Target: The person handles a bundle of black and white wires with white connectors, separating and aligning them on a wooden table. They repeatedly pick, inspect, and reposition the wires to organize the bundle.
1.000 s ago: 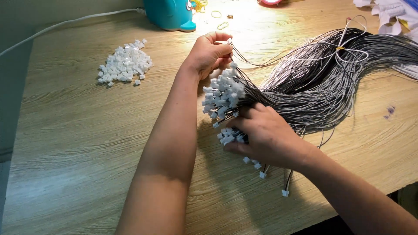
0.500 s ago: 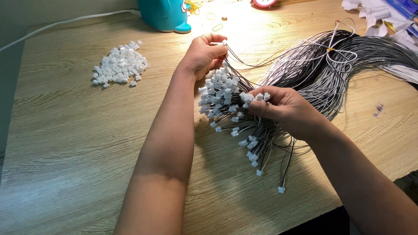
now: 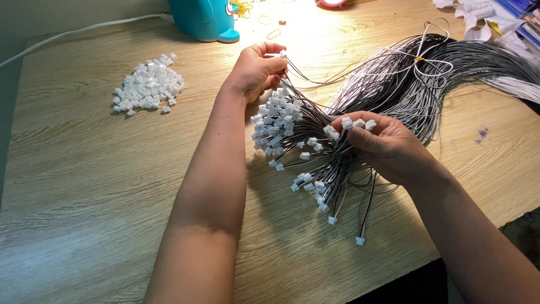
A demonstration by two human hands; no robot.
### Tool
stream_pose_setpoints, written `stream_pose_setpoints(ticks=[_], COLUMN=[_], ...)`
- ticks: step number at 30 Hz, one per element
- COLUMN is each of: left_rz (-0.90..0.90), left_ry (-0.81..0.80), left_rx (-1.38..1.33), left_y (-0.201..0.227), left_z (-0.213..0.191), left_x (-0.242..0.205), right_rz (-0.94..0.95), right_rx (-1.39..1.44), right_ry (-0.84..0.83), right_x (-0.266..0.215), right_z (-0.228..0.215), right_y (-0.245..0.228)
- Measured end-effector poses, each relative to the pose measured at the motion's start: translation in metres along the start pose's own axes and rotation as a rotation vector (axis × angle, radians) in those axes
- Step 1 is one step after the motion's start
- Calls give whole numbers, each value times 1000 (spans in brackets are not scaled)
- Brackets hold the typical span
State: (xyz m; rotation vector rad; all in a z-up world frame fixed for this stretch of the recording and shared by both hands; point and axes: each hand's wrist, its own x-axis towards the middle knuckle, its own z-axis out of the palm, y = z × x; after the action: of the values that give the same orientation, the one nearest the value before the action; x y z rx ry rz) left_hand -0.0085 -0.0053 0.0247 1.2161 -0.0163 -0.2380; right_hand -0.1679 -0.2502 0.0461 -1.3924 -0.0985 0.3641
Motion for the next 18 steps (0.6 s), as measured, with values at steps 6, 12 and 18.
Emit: stream_pose_setpoints(ticks=[6, 12, 18], left_rz=[-1, 7, 14], left_ry=[9, -13, -12], left_rx=[35, 13, 11], left_y=[0, -3, 0], left_z=[1, 0, 2], left_x=[0, 3, -2], right_rz=[-106, -69, -149], right_rx=[57, 171, -30], right_ry=[-71, 12, -145], right_x=[-7, -11, -19], right_z=[-4, -2, 2], right_y=[0, -4, -8])
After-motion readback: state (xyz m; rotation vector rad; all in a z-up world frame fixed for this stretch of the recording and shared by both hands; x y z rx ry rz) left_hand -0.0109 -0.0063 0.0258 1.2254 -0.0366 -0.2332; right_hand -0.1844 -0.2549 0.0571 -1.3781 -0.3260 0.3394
